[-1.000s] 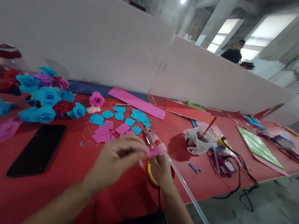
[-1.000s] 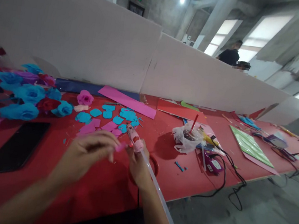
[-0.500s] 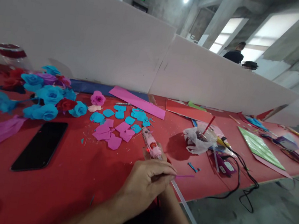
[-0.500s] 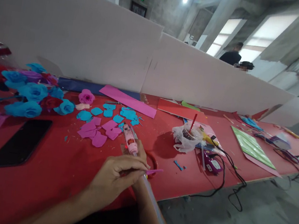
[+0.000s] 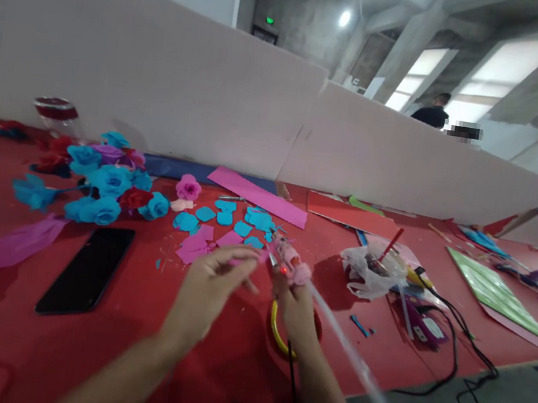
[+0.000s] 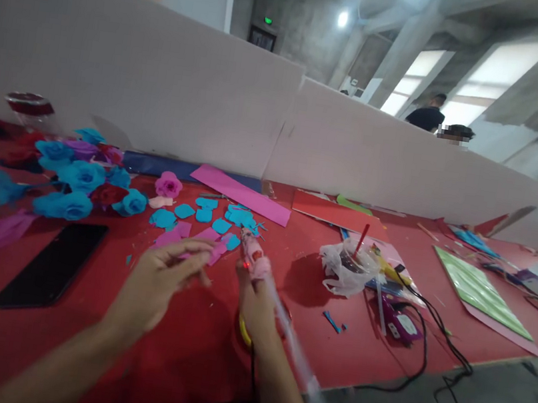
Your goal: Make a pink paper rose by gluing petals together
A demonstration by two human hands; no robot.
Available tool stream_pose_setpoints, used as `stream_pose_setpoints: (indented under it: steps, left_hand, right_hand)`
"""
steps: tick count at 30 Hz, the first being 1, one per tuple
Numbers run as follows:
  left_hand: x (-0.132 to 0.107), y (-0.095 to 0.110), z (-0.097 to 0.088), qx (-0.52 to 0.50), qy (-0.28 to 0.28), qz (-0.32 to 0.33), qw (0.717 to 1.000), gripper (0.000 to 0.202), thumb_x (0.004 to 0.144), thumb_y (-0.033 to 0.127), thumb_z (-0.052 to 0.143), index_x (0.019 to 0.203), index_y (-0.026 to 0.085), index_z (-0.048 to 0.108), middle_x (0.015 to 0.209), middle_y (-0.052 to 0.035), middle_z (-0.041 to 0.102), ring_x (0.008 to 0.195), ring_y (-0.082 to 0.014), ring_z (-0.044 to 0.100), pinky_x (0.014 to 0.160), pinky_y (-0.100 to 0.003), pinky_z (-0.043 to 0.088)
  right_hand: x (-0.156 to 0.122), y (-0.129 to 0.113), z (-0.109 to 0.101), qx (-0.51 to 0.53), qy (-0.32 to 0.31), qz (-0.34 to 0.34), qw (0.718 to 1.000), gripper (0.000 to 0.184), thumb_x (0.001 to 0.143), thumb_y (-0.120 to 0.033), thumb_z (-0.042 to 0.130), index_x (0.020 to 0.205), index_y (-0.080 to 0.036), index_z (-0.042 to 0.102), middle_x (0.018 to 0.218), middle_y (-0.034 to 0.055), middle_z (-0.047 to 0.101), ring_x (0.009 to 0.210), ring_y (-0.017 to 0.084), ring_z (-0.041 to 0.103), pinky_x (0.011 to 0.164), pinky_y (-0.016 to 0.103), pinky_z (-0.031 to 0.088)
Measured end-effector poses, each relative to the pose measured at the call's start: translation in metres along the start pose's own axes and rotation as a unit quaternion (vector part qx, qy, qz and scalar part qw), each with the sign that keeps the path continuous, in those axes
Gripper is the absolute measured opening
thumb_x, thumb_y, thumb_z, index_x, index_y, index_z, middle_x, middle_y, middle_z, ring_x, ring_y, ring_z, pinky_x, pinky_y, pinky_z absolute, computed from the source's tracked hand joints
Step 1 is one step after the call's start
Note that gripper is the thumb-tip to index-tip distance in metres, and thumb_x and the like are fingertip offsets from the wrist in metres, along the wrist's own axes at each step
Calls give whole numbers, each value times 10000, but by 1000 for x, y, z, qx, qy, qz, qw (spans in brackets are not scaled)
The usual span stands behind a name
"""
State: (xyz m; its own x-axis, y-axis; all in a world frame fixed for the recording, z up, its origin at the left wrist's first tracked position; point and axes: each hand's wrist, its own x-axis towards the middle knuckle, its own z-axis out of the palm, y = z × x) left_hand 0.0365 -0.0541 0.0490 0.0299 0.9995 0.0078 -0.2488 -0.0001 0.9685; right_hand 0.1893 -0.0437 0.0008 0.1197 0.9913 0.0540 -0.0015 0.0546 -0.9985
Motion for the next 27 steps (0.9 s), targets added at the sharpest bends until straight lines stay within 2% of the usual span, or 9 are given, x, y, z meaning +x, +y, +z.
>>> stream_pose_setpoints:
  steps: [2, 5, 7, 11, 17, 27]
  left_hand:
    - [23, -9, -24, -18, 60, -24, 998, 231, 692, 345, 685, 855, 182, 697, 567, 4, 609, 475, -86, 506, 451, -203, 339]
    - [46, -24, -51, -43, 105, -64, 991, 232, 627, 336, 732, 768, 159, 685, 514, 27, 554, 467, -70, 468, 452, -194, 306]
    - [52, -30, -59, -32, 110, -75, 991, 222, 615, 342, 733, 723, 156, 677, 507, 29, 550, 467, -67, 465, 451, -193, 289]
    - [52, -33, -59, 0, 109, -80, 991, 199, 628, 340, 709, 707, 158, 683, 498, 26, 551, 463, -75, 471, 441, -200, 268]
    - [51, -34, -56, 26, 97, -86, 991, 169, 645, 319, 694, 702, 160, 688, 510, 8, 570, 473, -82, 480, 447, -201, 277]
    - [52, -33, -55, 12, 101, -104, 989, 158, 623, 302, 704, 680, 155, 691, 493, 11, 560, 446, -71, 463, 425, -202, 243]
  right_hand:
    - [12, -3, 3, 52, -36, 4, 998, 349, 791, -542, 552, 752, -196, 524, 506, -67, 344, 420, 64, 297, 376, 202, 245]
    - [24, -3, 4, 79, -127, 6, 989, 380, 798, -557, 533, 772, -177, 529, 492, -79, 322, 407, 54, 259, 391, 202, 203]
    - [27, 2, 5, 58, -144, -13, 988, 389, 784, -566, 543, 785, -176, 545, 511, -68, 360, 414, 61, 280, 398, 209, 220]
    - [22, 15, 11, 42, -142, -14, 989, 418, 778, -581, 535, 880, -176, 568, 655, -20, 478, 449, 61, 335, 410, 212, 257]
    - [18, 30, 10, -10, -153, -19, 988, 366, 826, -532, 500, 820, -173, 571, 643, -16, 482, 464, 70, 342, 431, 220, 292]
    - [20, 30, 9, -24, -140, -17, 990, 311, 821, -490, 519, 794, -187, 579, 595, -29, 447, 463, 88, 339, 426, 223, 292]
